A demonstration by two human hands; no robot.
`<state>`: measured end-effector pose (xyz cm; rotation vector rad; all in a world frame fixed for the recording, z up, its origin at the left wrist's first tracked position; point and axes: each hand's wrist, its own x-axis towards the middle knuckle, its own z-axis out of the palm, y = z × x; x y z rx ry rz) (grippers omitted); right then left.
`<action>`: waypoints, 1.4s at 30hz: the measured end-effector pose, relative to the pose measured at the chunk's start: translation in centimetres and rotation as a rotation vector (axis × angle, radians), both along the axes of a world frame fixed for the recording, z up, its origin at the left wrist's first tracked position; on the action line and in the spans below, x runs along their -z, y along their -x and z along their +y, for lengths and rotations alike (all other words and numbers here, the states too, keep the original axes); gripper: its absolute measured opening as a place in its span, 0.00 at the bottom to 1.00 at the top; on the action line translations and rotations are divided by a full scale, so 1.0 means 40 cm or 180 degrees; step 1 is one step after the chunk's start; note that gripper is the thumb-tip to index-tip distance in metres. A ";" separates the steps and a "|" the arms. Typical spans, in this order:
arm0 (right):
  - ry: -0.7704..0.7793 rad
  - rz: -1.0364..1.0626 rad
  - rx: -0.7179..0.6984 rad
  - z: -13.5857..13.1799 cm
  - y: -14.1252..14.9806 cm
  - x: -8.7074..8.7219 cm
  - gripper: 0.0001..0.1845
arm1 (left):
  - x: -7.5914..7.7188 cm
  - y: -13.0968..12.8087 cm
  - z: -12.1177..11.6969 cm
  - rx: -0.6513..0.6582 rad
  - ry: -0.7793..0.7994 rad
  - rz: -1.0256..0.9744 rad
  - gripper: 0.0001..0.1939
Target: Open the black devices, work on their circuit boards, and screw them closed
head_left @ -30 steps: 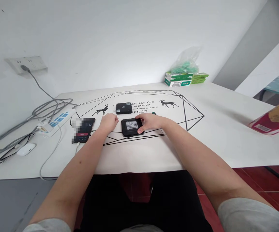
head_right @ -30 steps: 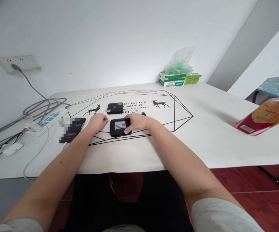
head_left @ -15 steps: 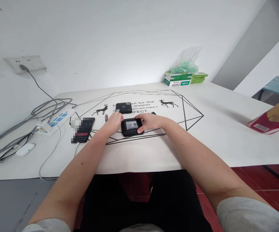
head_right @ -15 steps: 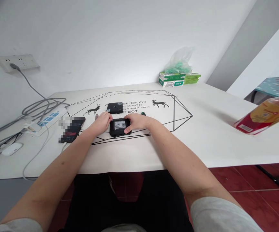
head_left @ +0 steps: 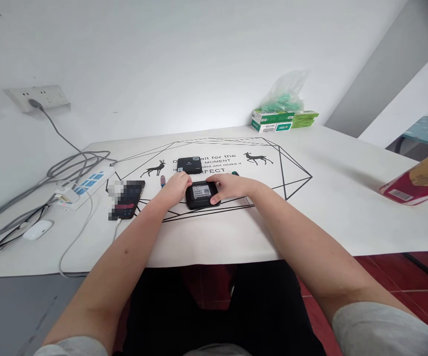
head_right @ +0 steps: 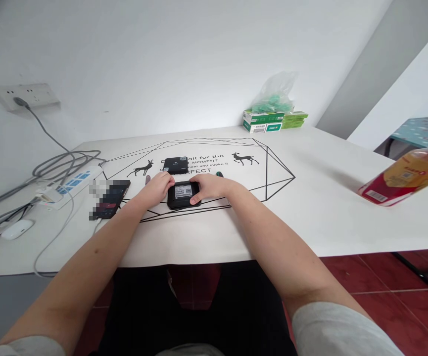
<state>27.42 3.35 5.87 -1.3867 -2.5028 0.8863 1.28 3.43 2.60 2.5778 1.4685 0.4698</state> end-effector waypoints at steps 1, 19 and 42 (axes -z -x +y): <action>0.0022 0.0002 0.0007 0.000 0.000 0.000 0.42 | -0.001 0.004 0.003 -0.0043 0.0002 -0.0073 0.13; 0.0064 0.0109 -0.0071 0.001 -0.002 0.005 0.41 | 0.021 0.053 0.052 -0.0673 -0.0012 0.0463 0.15; -0.0314 -0.0097 -0.0465 0.025 -0.012 0.059 0.65 | -0.063 0.036 -0.048 0.0543 0.1199 -0.0717 0.10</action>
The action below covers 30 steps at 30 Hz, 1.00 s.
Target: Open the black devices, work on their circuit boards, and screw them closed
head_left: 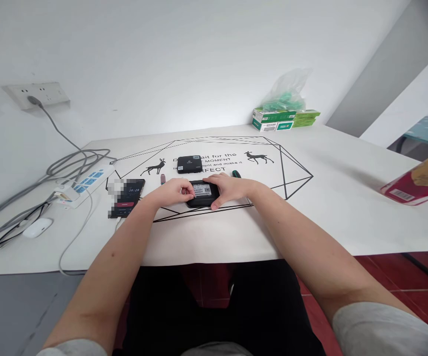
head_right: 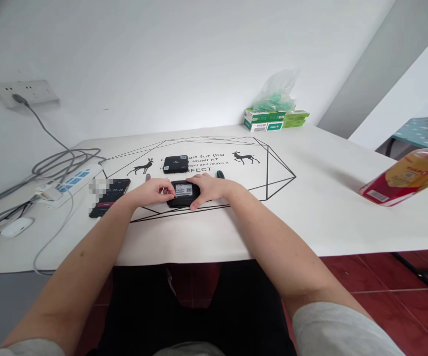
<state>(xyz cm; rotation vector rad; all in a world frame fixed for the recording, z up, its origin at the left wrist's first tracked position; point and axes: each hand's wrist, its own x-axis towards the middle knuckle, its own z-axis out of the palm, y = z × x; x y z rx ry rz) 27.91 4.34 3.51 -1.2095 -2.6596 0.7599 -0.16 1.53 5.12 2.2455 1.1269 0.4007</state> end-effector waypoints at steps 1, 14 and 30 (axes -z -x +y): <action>-0.0002 -0.0004 -0.0005 0.000 0.000 0.001 0.65 | 0.000 0.000 0.000 0.0029 0.0024 -0.0024 0.10; 0.0062 -0.0101 -0.0005 -0.005 0.002 -0.008 0.66 | 0.003 0.001 0.002 -0.0077 0.0093 -0.0075 0.10; 0.0084 -0.0036 -0.0014 -0.002 0.001 -0.006 0.67 | 0.085 0.014 0.115 -0.1091 -0.1261 0.1531 0.21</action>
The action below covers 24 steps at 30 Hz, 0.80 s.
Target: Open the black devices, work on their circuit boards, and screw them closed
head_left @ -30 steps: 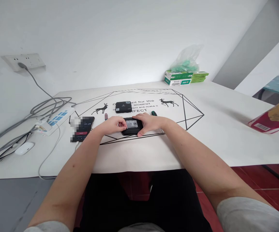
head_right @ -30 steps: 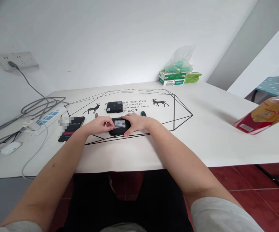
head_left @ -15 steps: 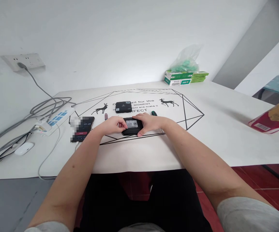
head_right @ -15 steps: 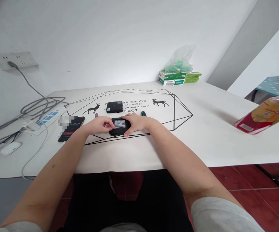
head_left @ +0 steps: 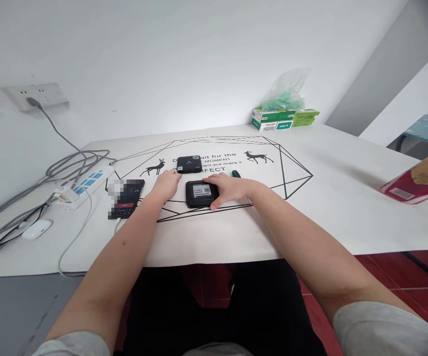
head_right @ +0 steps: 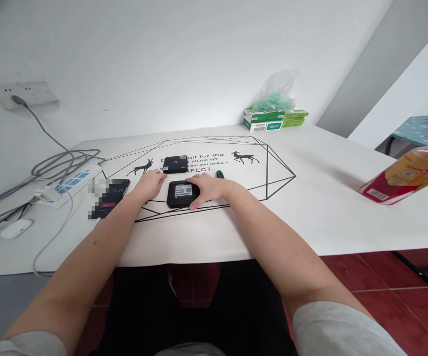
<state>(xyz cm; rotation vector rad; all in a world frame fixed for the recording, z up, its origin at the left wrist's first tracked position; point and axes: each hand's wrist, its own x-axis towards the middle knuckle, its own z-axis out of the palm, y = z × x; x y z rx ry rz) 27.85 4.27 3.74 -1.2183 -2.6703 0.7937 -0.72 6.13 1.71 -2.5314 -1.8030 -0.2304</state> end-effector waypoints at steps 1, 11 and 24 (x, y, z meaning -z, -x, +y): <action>-0.0007 0.0015 0.0011 -0.001 0.000 0.000 0.67 | 0.001 -0.002 0.003 0.0009 -0.0006 0.0009 0.21; -0.0073 0.0035 -0.0032 0.003 -0.007 0.010 0.67 | -0.001 -0.008 0.008 0.0006 -0.0029 -0.0060 0.14; -0.1223 0.0823 0.0161 0.018 0.009 0.024 0.22 | -0.014 0.040 0.002 0.0218 0.0205 -0.0417 0.10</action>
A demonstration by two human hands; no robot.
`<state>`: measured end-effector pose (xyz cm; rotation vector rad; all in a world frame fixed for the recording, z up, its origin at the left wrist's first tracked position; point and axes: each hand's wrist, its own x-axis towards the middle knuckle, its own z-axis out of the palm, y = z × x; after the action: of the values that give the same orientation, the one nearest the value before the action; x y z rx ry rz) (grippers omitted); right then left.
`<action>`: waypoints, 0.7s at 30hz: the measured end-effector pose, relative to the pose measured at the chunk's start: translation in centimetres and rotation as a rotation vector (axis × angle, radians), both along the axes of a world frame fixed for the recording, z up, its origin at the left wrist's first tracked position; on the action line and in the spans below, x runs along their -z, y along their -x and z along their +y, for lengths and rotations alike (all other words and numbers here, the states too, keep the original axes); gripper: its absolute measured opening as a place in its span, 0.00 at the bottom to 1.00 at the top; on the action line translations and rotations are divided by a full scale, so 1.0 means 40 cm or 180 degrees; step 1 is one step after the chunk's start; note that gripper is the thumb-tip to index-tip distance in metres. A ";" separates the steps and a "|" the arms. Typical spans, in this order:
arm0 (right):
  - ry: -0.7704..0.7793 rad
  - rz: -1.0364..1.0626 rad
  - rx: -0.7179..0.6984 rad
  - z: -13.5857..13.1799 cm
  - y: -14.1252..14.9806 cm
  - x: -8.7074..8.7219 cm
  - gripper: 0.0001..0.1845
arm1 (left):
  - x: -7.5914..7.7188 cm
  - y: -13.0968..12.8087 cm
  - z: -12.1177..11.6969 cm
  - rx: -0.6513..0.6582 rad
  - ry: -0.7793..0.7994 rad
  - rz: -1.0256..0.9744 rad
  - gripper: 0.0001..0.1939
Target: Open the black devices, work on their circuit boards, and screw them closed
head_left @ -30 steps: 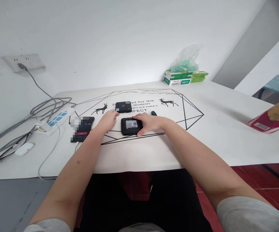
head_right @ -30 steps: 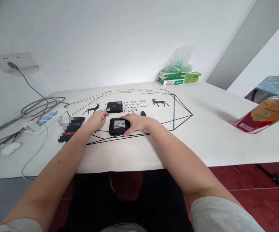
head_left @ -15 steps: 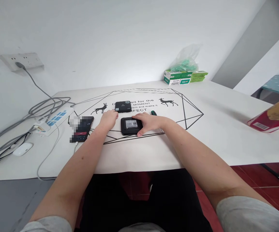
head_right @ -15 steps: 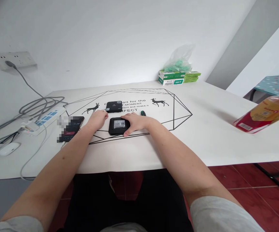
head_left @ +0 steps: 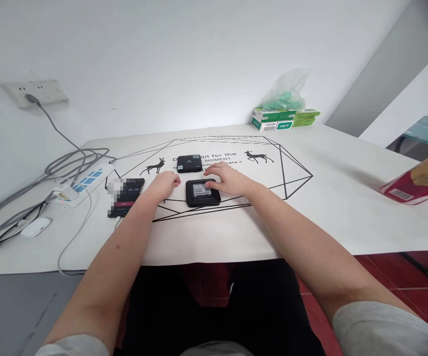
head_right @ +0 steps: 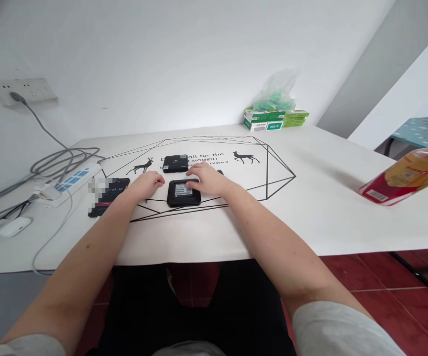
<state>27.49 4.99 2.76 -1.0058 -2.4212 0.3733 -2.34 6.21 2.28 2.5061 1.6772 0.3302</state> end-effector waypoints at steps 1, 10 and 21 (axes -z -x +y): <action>0.0003 -0.0027 -0.0017 0.001 0.002 0.002 0.21 | -0.001 0.004 -0.001 0.0020 0.0021 0.0010 0.09; -0.0074 0.0054 -0.0087 -0.009 0.016 -0.004 0.15 | -0.012 -0.023 -0.026 0.0002 -0.0094 -0.0026 0.11; 0.0332 0.1569 -0.0043 -0.037 0.083 0.015 0.10 | -0.030 -0.107 -0.099 0.0465 0.0540 -0.1573 0.14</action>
<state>24.19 3.53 2.16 -0.8223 -1.9798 0.6718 1.95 2.25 3.48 2.1724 1.2660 0.6920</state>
